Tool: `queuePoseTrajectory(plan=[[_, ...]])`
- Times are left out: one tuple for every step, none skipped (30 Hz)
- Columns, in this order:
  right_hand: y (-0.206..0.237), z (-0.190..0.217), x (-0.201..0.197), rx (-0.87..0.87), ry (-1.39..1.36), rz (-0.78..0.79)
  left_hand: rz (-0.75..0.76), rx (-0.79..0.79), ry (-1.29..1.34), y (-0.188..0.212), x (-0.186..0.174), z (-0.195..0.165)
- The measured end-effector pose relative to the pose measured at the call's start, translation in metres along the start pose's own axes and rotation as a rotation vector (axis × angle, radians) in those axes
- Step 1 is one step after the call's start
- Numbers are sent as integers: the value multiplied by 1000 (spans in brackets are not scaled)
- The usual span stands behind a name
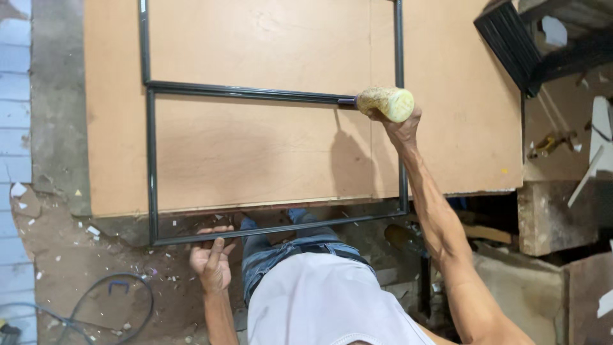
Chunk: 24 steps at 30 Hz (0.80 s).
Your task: The person applies adhesive from a squeeze bottle along the inner edges of several black rectangular frames laid on a workbench. They repeatedly pick up frames, apply glue, and place them back down in a stack.
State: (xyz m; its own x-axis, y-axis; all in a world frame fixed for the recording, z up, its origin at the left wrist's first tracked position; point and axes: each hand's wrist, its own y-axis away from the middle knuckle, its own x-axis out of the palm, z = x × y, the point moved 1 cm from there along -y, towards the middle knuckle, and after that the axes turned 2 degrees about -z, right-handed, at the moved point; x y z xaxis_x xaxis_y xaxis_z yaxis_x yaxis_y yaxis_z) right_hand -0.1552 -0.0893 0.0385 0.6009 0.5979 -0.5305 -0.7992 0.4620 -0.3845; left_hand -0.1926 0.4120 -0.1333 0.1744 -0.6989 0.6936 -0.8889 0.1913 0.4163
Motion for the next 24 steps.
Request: queuePoseTrajectory(plan=[[1,-8,-17,58,-9,-15,5,-7,-4,1,-2,-1],[2,-15,-32,118,-20,-29,9,-14,-8,1,-5,-2],[3,-22,-48,95,19,-45,8,-13,-22,1,-7,-3],[2,-28,-64,73,58,-60,7,-12,-36,1,-10,-4],[4,-36,-76,53,99,-71,4,-10,-50,2,-13,-5],[6,-44,-87,120,41,-97,4,-12,-55,2,-15,-6],[8,-50,-99,185,-18,-122,2,-12,-58,2,-16,-6],[10,-56,-109,248,-78,-145,-3,-11,-60,3,-18,-6],[10,-61,-117,213,-18,-146,7,-16,-58,3,-19,-6],[10,-66,-123,177,41,-141,13,-17,-54,3,-19,-7],[12,-68,-126,139,98,-132,16,-16,-48,3,-19,-7],[15,-70,-127,57,190,-135,15,-17,-48,4,-18,-8],[18,-70,-125,-25,280,-133,12,-18,-47,5,-17,-8],[21,-70,-122,-110,370,-127,7,-16,-44,5,-15,-8],[24,-69,-115,-136,399,-100,4,-7,-35,5,-14,-8],[28,-67,-105,-162,426,-70,-1,1,-26,6,-11,-7],[33,-64,-97,-186,454,-38,-9,8,-17,8,-10,-7],[39,-61,-93,-236,469,-4,-15,13,-14,9,-8,-6],[49,-54,-91,-286,484,29,-21,18,-12,9,-5,-6],[60,-45,-89,-336,499,64,-27,22,-9,11,-4,-6],[70,-35,-89,-304,499,82,-47,22,-11,13,-3,-6],[79,-26,-91,-274,503,97,-63,20,-8,14,-1,-6],[86,-16,-96,-246,513,109,-73,15,-2,14,1,-5],[94,-6,-102,-211,513,112,-69,21,2,14,3,-4]])
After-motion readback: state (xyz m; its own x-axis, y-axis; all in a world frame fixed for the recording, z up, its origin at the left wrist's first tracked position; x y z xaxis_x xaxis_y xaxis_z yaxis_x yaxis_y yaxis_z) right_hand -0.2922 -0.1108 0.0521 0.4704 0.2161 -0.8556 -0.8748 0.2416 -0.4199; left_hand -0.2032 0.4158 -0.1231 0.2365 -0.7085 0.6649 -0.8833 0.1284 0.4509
